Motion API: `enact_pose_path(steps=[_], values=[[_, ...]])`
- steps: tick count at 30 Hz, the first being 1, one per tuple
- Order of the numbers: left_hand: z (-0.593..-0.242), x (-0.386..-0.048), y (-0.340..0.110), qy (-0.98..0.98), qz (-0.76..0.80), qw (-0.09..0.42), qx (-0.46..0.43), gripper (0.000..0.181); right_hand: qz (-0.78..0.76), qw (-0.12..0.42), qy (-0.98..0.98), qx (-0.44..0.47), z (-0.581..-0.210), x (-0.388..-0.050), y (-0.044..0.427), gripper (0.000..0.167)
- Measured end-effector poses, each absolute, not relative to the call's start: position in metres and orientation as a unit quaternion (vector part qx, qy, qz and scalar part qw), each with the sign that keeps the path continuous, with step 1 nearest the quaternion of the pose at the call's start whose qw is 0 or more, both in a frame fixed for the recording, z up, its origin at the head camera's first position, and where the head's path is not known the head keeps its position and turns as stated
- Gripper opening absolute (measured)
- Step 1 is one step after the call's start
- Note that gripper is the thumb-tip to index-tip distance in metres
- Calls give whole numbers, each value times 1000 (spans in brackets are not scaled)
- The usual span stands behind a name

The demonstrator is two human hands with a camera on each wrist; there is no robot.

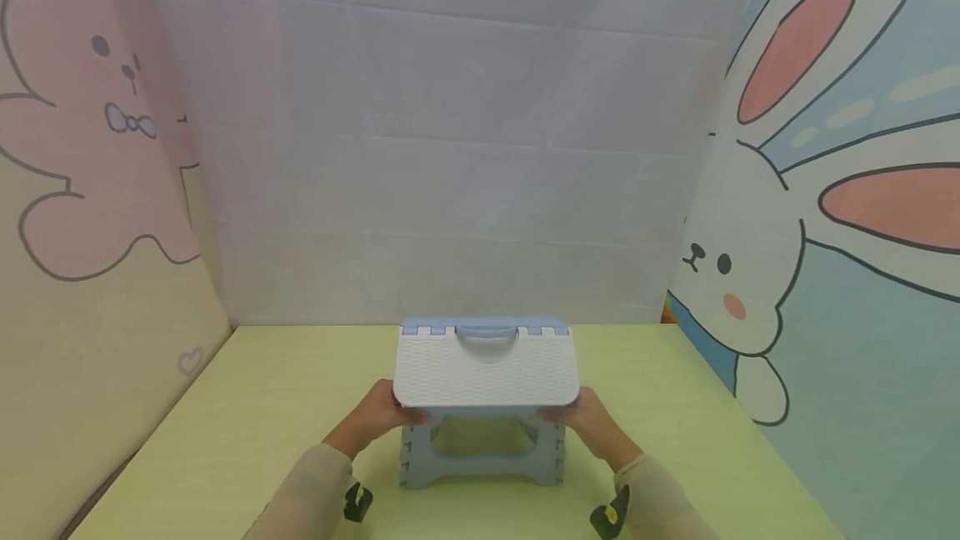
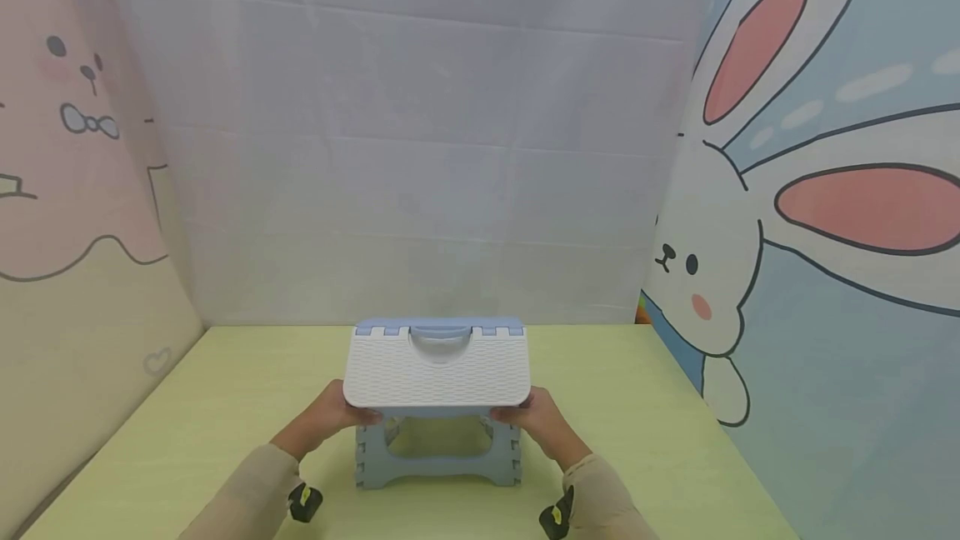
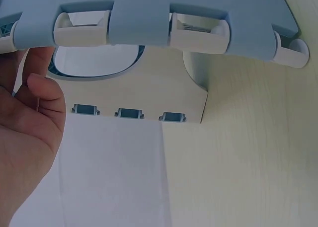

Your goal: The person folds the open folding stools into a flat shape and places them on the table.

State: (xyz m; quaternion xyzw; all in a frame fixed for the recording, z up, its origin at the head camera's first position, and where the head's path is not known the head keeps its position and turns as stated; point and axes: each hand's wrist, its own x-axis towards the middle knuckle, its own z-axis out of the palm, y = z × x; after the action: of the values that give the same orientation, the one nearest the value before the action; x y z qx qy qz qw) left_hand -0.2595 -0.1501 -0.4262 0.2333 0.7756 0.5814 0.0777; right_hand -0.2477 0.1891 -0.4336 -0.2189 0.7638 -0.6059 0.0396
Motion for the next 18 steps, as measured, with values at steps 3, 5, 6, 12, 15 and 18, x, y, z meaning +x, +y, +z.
enact_pose_path(steps=[3,5,6,12,15,18], values=[[-427,-260,-151,773,584,80,235,47,-607,40,763,-221,-434,-247,189,50],[-427,-260,-151,772,585,79,236,47,-607,40,761,-224,-434,-247,188,50],[-428,-260,-151,771,586,78,236,46,-608,40,761,-225,-434,-247,188,49],[-428,-260,-149,773,587,79,227,45,-610,38,757,-232,-433,-248,189,48],[-427,-260,-149,775,585,80,224,46,-612,39,755,-232,-432,-248,189,48],[-428,-259,-150,776,584,81,224,48,-612,43,756,-229,-433,-248,188,49]])
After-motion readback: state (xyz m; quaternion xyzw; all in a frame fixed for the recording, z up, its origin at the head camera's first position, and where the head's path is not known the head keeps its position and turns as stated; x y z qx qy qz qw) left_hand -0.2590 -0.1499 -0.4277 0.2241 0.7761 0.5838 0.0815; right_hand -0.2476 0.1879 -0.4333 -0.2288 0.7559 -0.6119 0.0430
